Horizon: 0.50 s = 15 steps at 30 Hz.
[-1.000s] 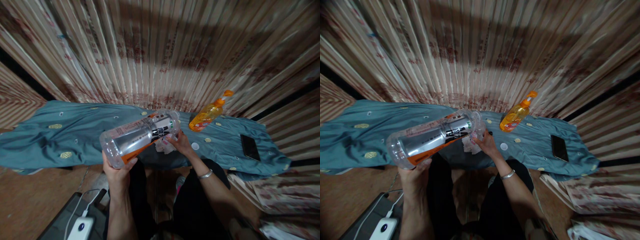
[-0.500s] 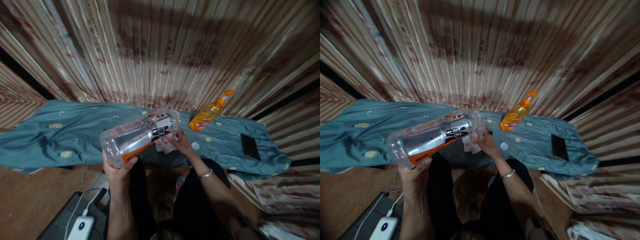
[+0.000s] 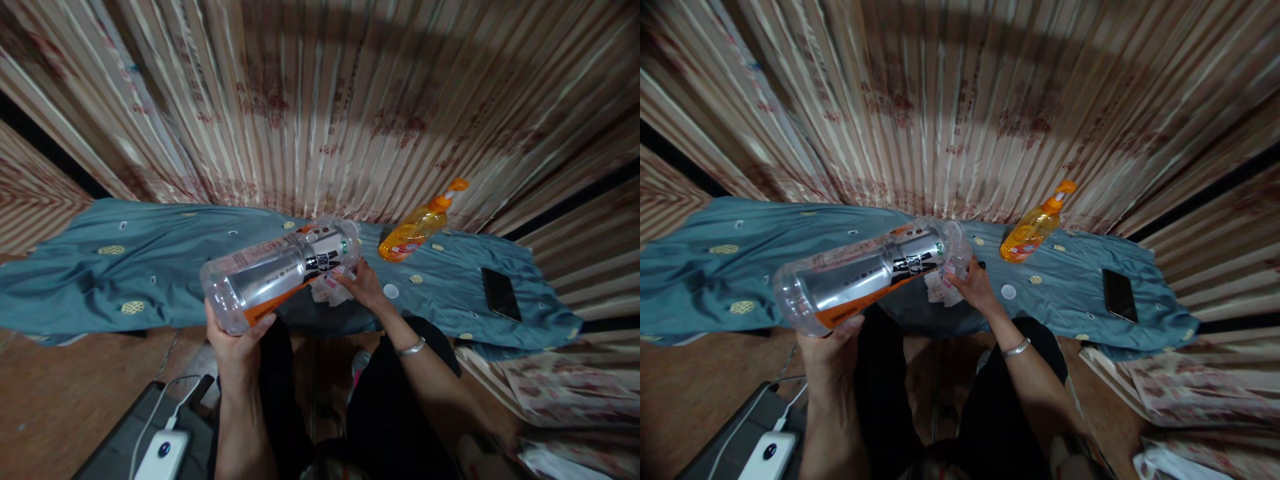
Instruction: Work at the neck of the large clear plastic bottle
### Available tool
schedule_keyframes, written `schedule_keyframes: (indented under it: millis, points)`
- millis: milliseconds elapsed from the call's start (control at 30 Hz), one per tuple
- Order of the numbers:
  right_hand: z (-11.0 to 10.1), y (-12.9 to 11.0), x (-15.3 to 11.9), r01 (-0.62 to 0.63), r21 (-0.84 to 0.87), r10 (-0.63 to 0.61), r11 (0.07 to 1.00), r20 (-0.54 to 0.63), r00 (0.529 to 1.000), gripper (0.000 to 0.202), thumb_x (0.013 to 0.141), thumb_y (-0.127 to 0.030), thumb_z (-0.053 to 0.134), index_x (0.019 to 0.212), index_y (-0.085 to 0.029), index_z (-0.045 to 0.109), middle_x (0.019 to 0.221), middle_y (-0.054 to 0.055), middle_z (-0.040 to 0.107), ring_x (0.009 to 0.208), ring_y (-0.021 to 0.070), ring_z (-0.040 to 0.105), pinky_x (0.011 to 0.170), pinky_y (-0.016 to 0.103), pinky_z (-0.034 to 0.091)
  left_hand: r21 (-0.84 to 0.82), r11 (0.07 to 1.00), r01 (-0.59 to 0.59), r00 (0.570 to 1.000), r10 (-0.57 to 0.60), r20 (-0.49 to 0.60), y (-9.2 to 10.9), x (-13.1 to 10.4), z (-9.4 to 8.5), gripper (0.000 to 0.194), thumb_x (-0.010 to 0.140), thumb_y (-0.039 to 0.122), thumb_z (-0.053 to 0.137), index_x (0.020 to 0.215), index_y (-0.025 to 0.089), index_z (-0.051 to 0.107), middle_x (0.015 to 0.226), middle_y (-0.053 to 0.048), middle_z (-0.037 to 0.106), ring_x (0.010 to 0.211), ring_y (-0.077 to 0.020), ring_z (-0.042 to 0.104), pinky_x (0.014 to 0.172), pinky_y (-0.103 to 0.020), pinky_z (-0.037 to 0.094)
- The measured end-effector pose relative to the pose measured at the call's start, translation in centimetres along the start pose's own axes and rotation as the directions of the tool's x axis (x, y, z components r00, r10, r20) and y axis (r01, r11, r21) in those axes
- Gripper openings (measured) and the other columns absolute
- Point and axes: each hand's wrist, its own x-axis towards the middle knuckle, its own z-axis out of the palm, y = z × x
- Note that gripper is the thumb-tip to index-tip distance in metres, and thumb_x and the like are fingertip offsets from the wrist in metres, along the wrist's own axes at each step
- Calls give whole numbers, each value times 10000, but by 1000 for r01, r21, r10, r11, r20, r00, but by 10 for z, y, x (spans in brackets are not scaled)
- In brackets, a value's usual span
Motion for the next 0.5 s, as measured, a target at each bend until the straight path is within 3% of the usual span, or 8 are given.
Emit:
schedule_keyframes:
  millis: [333, 500]
  points:
    - [-2, -5, -1, -17, 19, 16, 1000, 13, 1000, 509, 778, -345, 743, 1209, -140, 565, 1067, 137, 747, 957, 284, 729, 850, 422, 568, 15, 1000, 9, 1000, -9, -2, 0, 0, 0, 781, 419, 214, 959, 1137, 176, 655, 1024, -70, 692, 933, -249, 683, 901, -389, 549]
    - [-2, -3, -1, -11, 15, 11, 1000, 10, 1000, 531, 773, -419, 741, 1206, -166, 567, 1075, 134, 750, 971, 304, 725, 856, 457, 568, 27, 999, 36, 999, -35, -19, -1, -1, -1, 773, 430, 218, 955, 1137, 185, 646, 1035, -66, 685, 958, -254, 679, 924, -404, 544]
